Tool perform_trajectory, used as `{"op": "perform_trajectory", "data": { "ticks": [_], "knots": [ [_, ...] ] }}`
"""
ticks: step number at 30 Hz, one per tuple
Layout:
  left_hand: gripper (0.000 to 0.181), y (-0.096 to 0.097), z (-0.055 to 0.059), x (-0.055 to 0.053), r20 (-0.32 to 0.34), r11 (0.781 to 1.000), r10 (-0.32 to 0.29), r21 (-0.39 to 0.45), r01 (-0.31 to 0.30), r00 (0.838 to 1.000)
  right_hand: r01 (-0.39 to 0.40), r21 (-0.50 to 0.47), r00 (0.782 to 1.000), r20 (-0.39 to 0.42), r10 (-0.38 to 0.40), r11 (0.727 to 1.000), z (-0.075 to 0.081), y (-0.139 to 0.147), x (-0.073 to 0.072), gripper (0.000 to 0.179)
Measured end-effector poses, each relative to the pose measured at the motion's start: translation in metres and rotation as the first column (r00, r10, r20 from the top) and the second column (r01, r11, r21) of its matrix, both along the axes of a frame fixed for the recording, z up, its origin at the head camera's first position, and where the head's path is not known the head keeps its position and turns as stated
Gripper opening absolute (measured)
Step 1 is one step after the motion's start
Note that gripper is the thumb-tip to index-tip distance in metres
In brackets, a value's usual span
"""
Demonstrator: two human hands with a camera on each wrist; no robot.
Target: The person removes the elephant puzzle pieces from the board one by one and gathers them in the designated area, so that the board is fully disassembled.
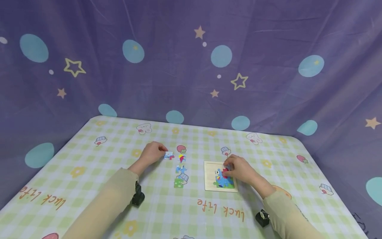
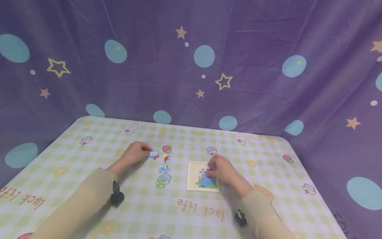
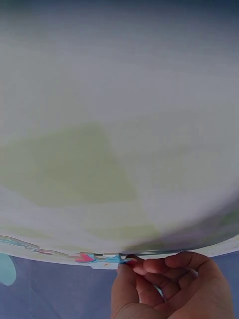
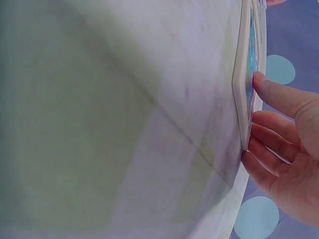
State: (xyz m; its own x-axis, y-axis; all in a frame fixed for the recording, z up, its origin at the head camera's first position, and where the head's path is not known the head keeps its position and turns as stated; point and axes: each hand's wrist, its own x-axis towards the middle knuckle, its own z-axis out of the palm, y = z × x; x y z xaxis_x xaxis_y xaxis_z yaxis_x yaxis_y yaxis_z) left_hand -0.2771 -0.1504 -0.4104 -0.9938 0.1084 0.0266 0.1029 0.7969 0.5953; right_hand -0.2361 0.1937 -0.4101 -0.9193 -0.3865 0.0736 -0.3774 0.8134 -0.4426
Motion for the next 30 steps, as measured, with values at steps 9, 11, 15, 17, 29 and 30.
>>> {"op": "perform_trajectory", "data": {
  "ticks": [9, 11, 15, 17, 29, 30],
  "knots": [
    [0.014, 0.0054, 0.0049, 0.0002, 0.038, 0.999, 0.050, -0.021, -0.049, 0.998, -0.011, 0.001, 1.000, -0.002, 0.011, 1.000, -0.0006, 0.0002, 0.0006, 0.030],
    [0.015, 0.0060, 0.0059, 0.0009, 0.034, 0.998, 0.051, -0.024, -0.050, 0.998, -0.007, -0.003, 1.000, -0.001, 0.007, 1.000, -0.0008, 0.0002, 0.0008, 0.029],
    [0.015, 0.0059, 0.0061, 0.0020, 0.022, 0.999, 0.042, -0.026, -0.041, 0.999, -0.007, -0.002, 1.000, -0.001, 0.007, 1.000, -0.0010, -0.0001, 0.0007, 0.029],
    [0.015, 0.0059, 0.0060, 0.0018, 0.021, 0.999, 0.035, -0.025, -0.034, 0.999, -0.003, -0.001, 1.000, 0.003, 0.003, 1.000, -0.0005, -0.0004, 0.0008, 0.029],
    [0.010, 0.0051, 0.0015, 0.0014, 0.014, 0.999, 0.036, -0.012, -0.036, 0.999, 0.003, -0.005, 1.000, 0.007, -0.003, 1.000, -0.0001, -0.0006, 0.0014, 0.029],
    [0.010, 0.0052, 0.0013, 0.0013, 0.014, 0.999, 0.037, -0.011, -0.036, 0.999, 0.007, -0.006, 1.000, 0.008, -0.007, 1.000, 0.0001, -0.0006, 0.0015, 0.029]
  ]
}}
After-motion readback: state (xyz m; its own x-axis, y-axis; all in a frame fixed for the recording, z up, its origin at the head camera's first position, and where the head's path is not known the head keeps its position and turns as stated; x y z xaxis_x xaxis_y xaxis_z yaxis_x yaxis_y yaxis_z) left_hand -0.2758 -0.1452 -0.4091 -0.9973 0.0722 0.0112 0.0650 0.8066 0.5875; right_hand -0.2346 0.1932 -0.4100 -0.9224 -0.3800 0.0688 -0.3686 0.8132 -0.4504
